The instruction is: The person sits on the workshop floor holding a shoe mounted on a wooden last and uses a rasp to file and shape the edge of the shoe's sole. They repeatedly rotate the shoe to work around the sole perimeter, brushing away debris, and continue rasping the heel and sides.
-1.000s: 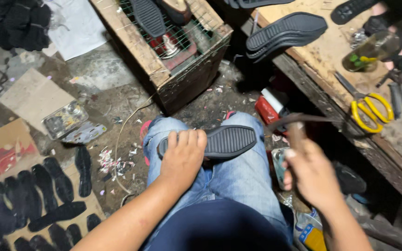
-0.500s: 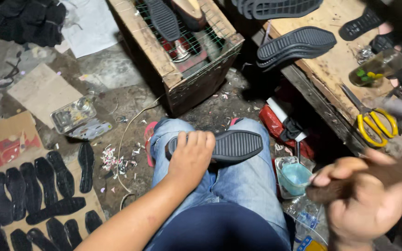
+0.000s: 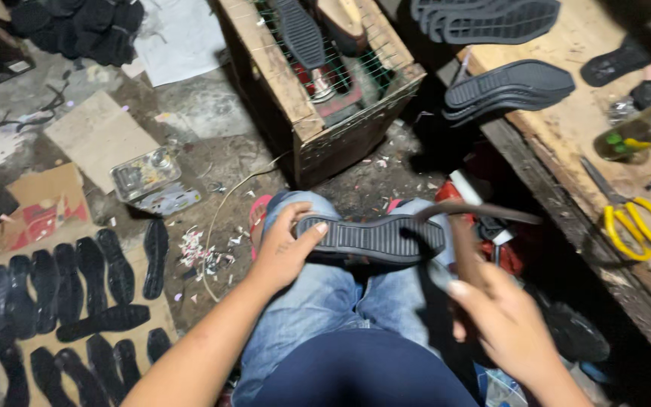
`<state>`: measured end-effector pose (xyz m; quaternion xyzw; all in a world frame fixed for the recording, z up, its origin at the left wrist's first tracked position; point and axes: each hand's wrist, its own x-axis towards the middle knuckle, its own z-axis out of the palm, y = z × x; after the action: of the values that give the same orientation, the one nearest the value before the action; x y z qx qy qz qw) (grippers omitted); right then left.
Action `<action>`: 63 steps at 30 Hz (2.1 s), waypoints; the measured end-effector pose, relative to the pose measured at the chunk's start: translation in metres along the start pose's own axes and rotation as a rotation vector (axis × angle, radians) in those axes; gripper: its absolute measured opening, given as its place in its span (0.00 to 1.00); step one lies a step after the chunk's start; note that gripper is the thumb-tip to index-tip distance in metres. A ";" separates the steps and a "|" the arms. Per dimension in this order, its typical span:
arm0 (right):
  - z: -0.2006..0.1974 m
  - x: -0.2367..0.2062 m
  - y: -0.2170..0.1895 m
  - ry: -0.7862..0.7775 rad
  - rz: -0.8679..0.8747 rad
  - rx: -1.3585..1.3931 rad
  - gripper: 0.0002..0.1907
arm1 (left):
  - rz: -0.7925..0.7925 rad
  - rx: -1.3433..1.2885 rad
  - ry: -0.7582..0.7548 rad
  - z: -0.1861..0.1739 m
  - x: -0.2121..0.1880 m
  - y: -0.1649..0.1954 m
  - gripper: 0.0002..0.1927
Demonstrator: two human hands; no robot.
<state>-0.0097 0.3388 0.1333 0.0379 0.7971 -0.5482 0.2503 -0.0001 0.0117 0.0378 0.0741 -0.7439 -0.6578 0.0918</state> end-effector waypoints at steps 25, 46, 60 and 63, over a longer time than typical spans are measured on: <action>0.045 0.041 0.034 -0.088 0.027 -0.271 0.21 | 0.033 0.084 -0.044 -0.002 -0.007 -0.030 0.15; -0.142 0.164 0.019 0.740 -0.358 -1.061 0.31 | -0.046 0.352 0.007 0.013 -0.018 0.154 0.37; -0.148 0.165 0.030 0.934 -0.433 -1.336 0.26 | -0.096 0.353 -0.125 0.009 -0.001 0.175 0.37; -0.148 0.165 0.034 0.975 -0.470 -1.368 0.28 | -0.176 -0.136 -0.227 0.011 -0.002 0.164 0.31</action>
<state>-0.1945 0.4489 0.0722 -0.0559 0.9568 0.0906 -0.2707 0.0011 0.0428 0.1994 0.0580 -0.6940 -0.7162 -0.0461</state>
